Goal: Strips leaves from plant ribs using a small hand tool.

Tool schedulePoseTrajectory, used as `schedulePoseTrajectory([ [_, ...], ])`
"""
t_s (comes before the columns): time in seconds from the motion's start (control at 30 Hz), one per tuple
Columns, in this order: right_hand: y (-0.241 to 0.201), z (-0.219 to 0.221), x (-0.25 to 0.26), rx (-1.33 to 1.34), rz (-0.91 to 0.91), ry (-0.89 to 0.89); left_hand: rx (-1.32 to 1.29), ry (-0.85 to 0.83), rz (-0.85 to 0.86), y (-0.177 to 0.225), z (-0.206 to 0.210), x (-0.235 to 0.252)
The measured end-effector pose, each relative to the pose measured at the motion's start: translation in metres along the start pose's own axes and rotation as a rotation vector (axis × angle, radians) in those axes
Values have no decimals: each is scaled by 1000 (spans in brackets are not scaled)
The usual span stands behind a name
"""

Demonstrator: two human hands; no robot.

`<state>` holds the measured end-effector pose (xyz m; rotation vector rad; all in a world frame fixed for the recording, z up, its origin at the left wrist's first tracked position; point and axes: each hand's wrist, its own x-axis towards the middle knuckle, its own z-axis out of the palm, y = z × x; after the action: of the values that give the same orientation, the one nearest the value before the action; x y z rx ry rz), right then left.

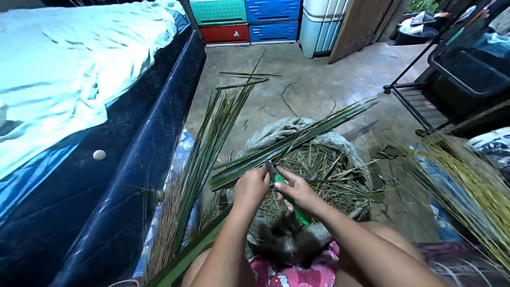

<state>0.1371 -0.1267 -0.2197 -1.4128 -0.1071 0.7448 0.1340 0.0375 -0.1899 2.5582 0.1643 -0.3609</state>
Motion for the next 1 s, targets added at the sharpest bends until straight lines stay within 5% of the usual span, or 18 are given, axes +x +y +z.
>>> schedulePoseTrajectory([
  [0.2,-14,-36,16,27,-90,260,-2,-20,-12,0,3,1],
  [0.43,2,0,-3,21,22,-111,-20,18,-26,1,4,2],
  [0.7,-16,-38,17,44,-104,317,-21,1,-14,2,3,1],
  [0.9,-5,-11,-1,37,28,-115,-41,3,-31,3,5,3],
  [1.0,3,-2,1,56,29,-68,-55,-16,-44,2,5,4],
])
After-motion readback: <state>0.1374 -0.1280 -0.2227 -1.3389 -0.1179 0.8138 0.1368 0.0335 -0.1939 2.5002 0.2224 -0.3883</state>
